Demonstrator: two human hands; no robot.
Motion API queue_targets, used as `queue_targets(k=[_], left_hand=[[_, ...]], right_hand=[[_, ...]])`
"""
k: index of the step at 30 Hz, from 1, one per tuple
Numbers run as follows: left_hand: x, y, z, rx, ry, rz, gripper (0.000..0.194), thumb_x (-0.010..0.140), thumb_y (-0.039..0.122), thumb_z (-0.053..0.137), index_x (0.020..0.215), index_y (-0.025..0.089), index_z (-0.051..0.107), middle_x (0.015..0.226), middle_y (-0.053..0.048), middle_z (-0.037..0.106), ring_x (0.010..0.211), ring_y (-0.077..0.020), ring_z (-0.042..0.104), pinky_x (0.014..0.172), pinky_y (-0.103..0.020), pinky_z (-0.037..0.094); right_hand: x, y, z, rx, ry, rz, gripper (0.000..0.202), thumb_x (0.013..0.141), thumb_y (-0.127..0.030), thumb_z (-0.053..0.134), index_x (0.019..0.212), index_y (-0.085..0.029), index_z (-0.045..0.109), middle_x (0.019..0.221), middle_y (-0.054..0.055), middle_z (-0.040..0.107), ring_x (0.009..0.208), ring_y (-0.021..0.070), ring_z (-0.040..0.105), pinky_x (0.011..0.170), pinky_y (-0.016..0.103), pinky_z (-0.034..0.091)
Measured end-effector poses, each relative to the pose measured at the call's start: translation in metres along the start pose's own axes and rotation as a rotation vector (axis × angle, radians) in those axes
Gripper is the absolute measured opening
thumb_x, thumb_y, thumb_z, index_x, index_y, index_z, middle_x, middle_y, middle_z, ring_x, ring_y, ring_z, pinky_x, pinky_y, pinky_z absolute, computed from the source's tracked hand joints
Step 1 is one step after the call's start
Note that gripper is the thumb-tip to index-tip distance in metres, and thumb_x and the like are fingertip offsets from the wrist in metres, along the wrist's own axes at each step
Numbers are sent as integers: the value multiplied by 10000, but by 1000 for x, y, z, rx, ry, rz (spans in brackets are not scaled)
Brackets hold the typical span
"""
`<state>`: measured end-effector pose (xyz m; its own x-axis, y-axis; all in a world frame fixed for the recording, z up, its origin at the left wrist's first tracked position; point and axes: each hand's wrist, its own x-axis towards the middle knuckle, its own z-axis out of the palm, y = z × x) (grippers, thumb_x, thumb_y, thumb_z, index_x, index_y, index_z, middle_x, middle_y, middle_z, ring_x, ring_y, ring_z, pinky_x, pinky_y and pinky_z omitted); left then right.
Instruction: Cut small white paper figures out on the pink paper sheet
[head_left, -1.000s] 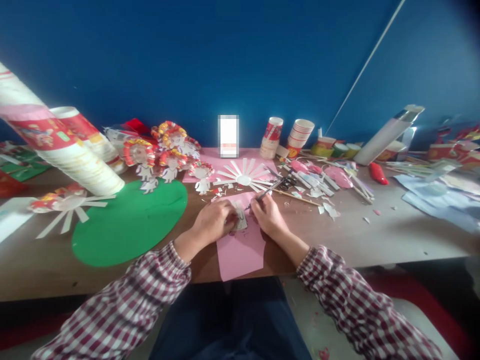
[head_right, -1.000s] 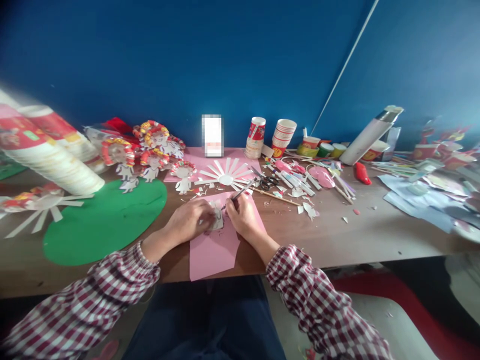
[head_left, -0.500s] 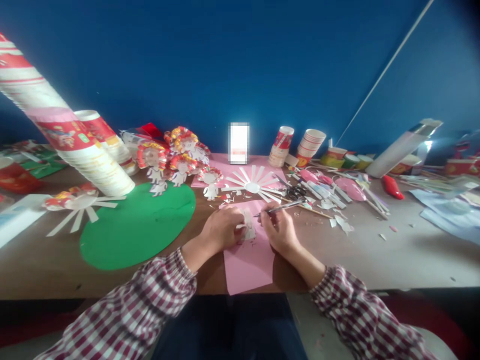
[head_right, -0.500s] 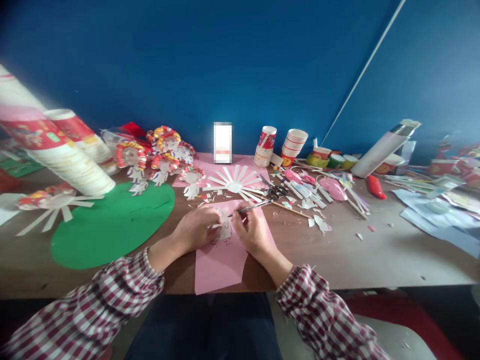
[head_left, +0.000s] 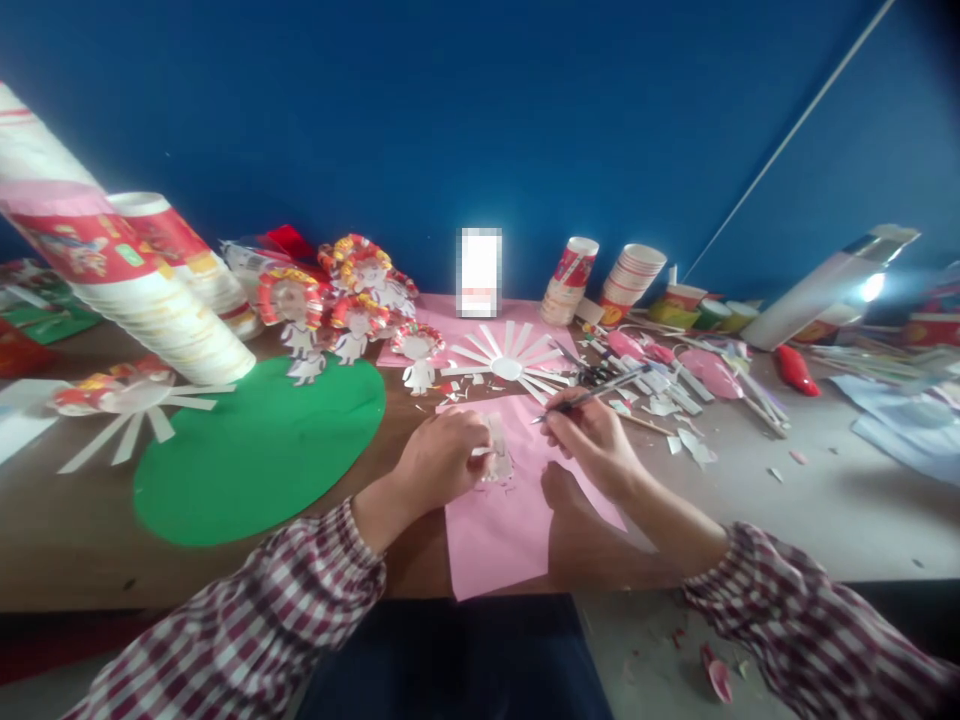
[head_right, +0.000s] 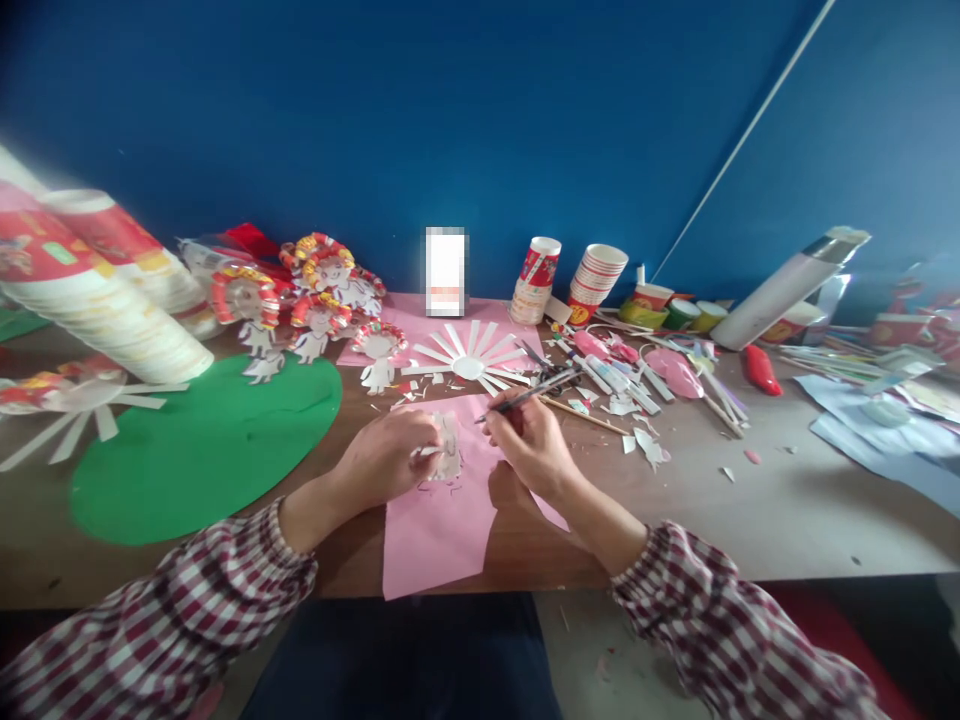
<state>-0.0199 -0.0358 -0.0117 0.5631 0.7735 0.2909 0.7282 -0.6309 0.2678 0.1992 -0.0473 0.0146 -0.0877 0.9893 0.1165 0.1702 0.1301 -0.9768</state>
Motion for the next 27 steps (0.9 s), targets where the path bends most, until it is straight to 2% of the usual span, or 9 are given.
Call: queue_targets(k=[6,9,13,27], left_hand=[[0,0,-3,-9,-22,-19,60,846,205,605,825,212,661,879,-37,643,901,-214,600,828,-352,494],[1,2,-6,-46,-30,-34,56,858,228,622,867,205,672,902,-42,649,941,-223,603,883,-369,494],[1,2,-6,-54,-28,-33,49,848,223,641,869,186,664,896,-47,643,943,-237,597,891,-384,497],[2,0,-4,-63,-48,-28,59,859,247,633,840,192,644,876,-45,620,931,-222,582,870,-369,497]], right_hand=[[2,17,19,-133,-36,-39,99,832,-273,593,887,-198,559,688,-4,617,603,139,587,568,258,471],[-1,22,21,-219,-68,-39,68,839,-268,590,855,-209,561,681,4,642,601,156,607,586,279,489],[-2,21,20,-334,-141,-120,41,819,-231,598,794,-211,573,658,-2,618,615,163,604,571,269,479],[-3,26,24,-273,-177,-56,60,801,-218,620,833,-212,570,652,-18,591,544,139,569,508,248,450]])
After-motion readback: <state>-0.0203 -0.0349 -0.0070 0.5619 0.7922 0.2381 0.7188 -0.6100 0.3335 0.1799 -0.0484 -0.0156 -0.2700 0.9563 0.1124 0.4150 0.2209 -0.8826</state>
